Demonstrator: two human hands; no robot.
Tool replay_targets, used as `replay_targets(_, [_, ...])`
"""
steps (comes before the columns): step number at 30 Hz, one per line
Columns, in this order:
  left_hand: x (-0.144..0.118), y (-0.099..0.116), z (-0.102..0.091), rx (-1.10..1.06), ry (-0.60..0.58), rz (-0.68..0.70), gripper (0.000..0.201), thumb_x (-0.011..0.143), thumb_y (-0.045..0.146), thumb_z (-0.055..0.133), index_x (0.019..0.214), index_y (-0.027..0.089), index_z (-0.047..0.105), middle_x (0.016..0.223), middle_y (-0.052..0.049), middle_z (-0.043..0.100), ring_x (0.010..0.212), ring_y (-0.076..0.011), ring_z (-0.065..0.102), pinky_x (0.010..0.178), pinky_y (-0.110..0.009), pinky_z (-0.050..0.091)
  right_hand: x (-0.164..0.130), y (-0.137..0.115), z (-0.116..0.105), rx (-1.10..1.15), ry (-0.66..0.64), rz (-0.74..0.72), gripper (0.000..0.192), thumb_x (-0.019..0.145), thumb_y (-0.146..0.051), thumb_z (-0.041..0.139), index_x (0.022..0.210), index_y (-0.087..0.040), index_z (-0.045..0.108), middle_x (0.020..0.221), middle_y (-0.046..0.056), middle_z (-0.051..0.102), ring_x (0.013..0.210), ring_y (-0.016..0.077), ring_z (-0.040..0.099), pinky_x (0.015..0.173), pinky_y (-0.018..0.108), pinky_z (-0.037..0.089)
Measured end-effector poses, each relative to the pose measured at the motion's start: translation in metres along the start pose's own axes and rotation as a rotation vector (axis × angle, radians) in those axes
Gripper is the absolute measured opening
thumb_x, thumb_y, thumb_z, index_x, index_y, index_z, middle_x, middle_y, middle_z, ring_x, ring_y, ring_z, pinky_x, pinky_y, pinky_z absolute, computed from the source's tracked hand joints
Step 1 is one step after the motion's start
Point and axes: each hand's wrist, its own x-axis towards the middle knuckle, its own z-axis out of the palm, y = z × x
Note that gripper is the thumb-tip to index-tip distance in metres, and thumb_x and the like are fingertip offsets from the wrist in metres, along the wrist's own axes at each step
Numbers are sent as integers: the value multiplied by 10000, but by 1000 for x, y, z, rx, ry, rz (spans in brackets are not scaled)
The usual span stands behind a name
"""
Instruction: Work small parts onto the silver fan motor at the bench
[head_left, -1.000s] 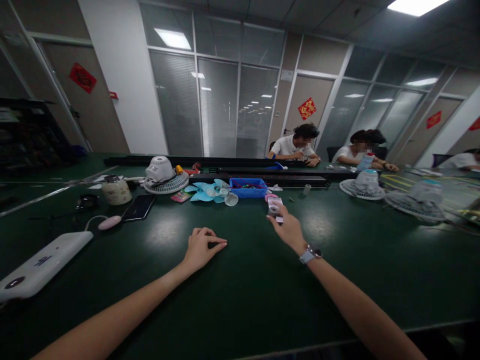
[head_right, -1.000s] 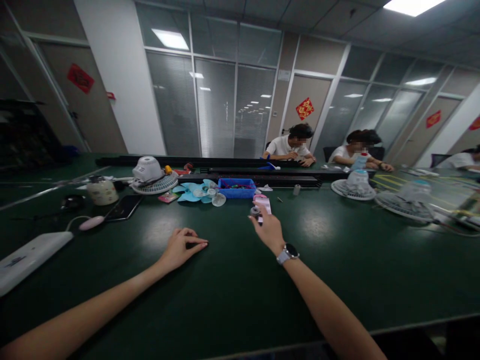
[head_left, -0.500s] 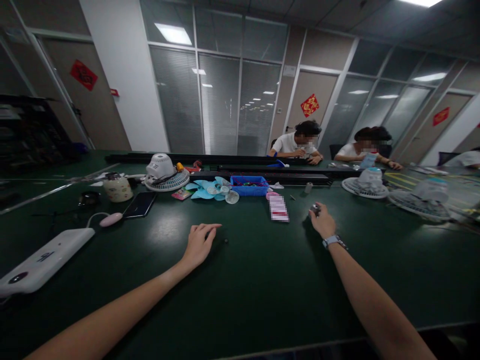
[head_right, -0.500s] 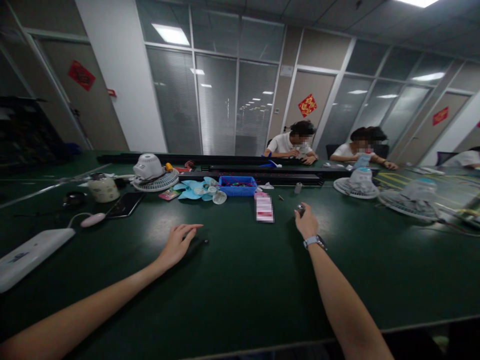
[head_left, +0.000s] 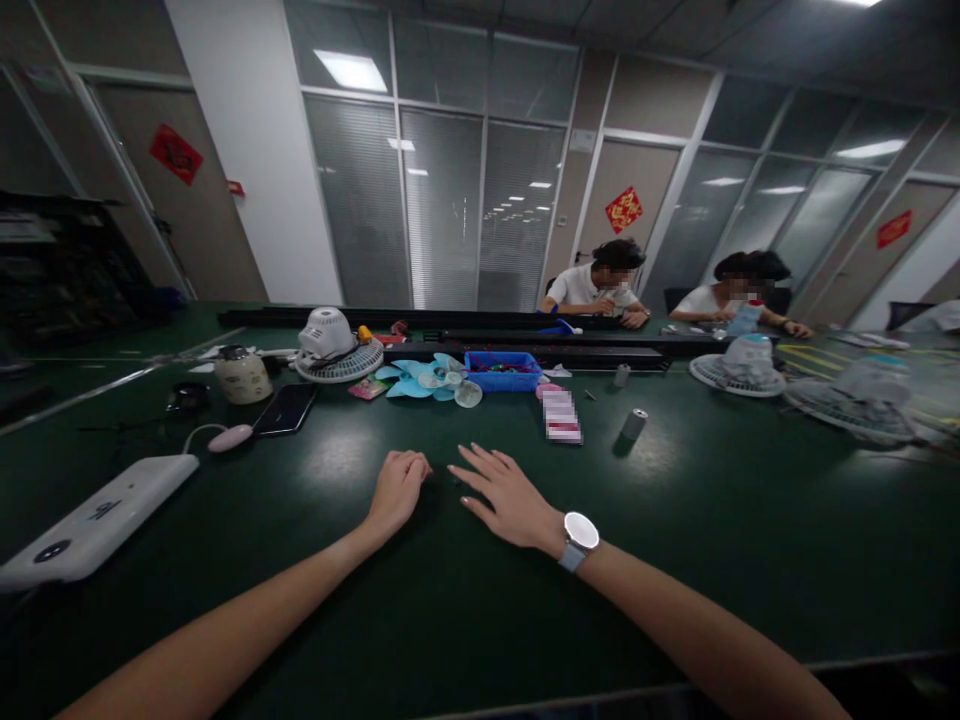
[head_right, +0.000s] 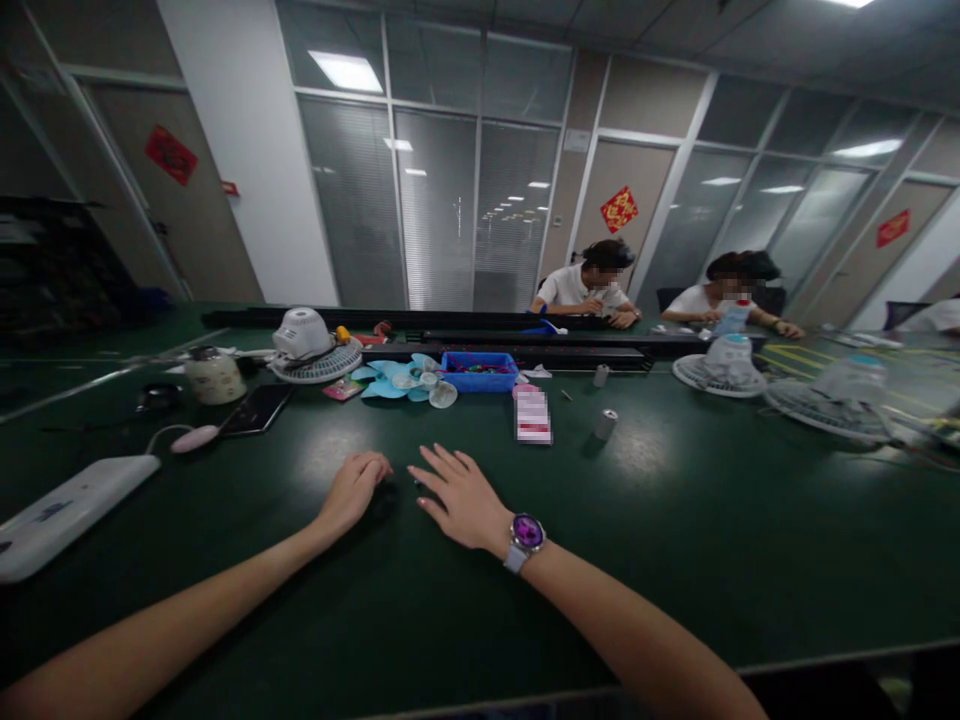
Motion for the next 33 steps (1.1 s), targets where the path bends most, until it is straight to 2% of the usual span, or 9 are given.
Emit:
replay_targets(3, [-1, 0, 0, 40, -2, -18, 338, 822, 267, 333, 558, 221, 539, 691, -36, 654, 834, -240, 548, 762, -348, 433, 1, -9, 8, 41, -36, -6, 447, 948, -317, 484, 1394, -305, 478, 1456, 30, 481, 1405, 234, 339, 1152, 543, 227])
replay_targets(7, [-1, 0, 0, 95, -32, -10, 354, 831, 253, 339, 537, 219, 533, 673, -45, 654, 816, -244, 554, 744, -354, 434, 3, -2, 5, 32, -6, 19, 336, 949, -269, 494, 1263, -307, 610, 1284, 13, 639, 1329, 226, 456, 1136, 550, 243])
replay_targets(11, [0, 1, 1, 125, -39, -9, 358, 833, 237, 334, 535, 218, 530, 668, -53, 649, 805, -243, 548, 735, -354, 434, 4, 1, 5, 27, 22, 75, 241, 920, -260, 562, 1115, -301, 697, 1140, 2, 715, 1204, 226, 576, 1073, 519, 339])
replay_targets(16, [-1, -1, 2, 123, -20, -7, 362, 832, 223, 344, 517, 217, 522, 641, -48, 634, 785, -239, 548, 710, -349, 432, 1, 5, 3, 0, 65, 116, 225, 911, -273, 572, 1076, -332, 713, 1061, -3, 742, 1042, 219, 661, 891, 426, 475])
replay_targets(18, [-1, -3, 2, 120, -17, -6, 371, 844, 225, 338, 522, 215, 523, 641, -46, 630, 779, -234, 554, 706, -345, 432, -3, 20, -11, -86, 129, 144, 229, 916, -284, 560, 1074, -324, 720, 1048, 6, 745, 1016, 220, 668, 867, 397, 481])
replay_targets(20, [-1, -4, 3, 122, -22, -12, 381, 856, 227, 326, 530, 213, 523, 646, -48, 628, 781, -233, 560, 710, -343, 433, -10, 47, -35, -213, 263, 243, 244, 923, -308, 537, 1071, -298, 732, 1047, 29, 745, 983, 227, 674, 853, 377, 480])
replay_targets(24, [0, -4, 2, 112, -46, -20, 374, 856, 243, 321, 537, 212, 514, 660, -48, 624, 794, -234, 561, 716, -337, 426, -43, 119, -92, -530, 564, 653, 326, 926, -373, 493, 1100, -245, 738, 1020, 107, 742, 902, 272, 672, 753, 369, 464])
replay_targets(28, [1, -1, 1, 75, -70, -34, 349, 837, 273, 317, 544, 213, 498, 678, -51, 627, 825, -238, 553, 745, -337, 414, -83, 170, -121, -683, 602, 959, 354, 913, -413, 493, 1118, -256, 736, 896, 134, 745, 758, 277, 664, 596, 328, 394])
replay_targets(33, [0, 2, -1, 42, -94, -38, 352, 836, 303, 313, 563, 213, 516, 711, -51, 632, 845, -238, 536, 752, -335, 400, -98, 189, -119, -677, 575, 1026, 380, 903, -428, 487, 1133, -249, 730, 873, 136, 741, 736, 266, 650, 576, 315, 372])
